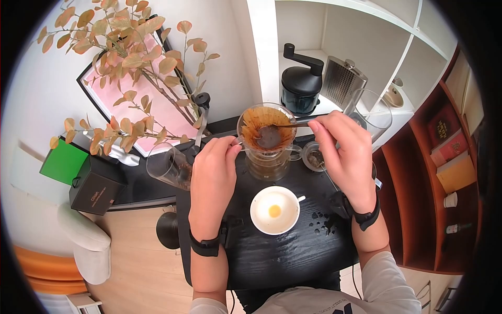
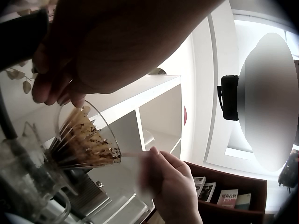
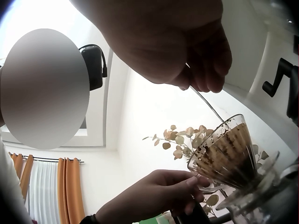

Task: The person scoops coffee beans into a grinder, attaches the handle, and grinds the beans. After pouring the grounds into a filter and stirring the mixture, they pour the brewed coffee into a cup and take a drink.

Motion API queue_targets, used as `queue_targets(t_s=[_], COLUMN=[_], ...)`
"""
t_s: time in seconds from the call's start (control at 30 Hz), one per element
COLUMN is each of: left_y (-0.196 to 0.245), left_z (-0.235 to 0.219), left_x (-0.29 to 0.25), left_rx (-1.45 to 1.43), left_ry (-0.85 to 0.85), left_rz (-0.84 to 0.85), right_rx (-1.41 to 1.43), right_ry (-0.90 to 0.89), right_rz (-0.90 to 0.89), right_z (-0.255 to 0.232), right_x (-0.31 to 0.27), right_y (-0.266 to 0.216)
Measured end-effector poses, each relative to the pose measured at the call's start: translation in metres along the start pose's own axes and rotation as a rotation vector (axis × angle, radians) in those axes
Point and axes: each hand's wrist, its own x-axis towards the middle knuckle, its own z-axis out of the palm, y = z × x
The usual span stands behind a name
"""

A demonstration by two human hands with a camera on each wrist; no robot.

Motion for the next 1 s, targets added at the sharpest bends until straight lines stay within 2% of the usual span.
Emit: queue_targets(t_s=[0.13,0.23,0.3,0.5,0.7,1.0], left_y=[0.0,-0.001,-0.001,-0.001,-0.001,0.0], left_z=[-0.001,0.0,0.0,0.0,0.0,0.0], left_x=[0.0,0.0,0.0,0.0,0.0,0.0], left_rx=[-0.008,-0.001,0.0,0.012,-0.004,0.005], left_ry=[-0.011,-0.007,-0.009,-0.006,-0.007,0.0], left_rz=[-0.012,-0.006,-0.011,-0.009,-0.007,0.006], right_rx=[-0.012,0.047,0.148,0.273,0.158,0.251], right_ry=[-0.042,-0.04,-0.007,0.028,0.015,0.029], right_rz=[0.018,0.001,0.071,0.097,0.152,0.146], right_z=[-0.002,-0.004,-0.005,0.002,0.004,0.005], right_x=[-0.001,-0.002,-0.003,-0.005,-0.004,-0.005], right_y=[-0.003,-0.004,-0.009,-0.005,0.004,-0.002])
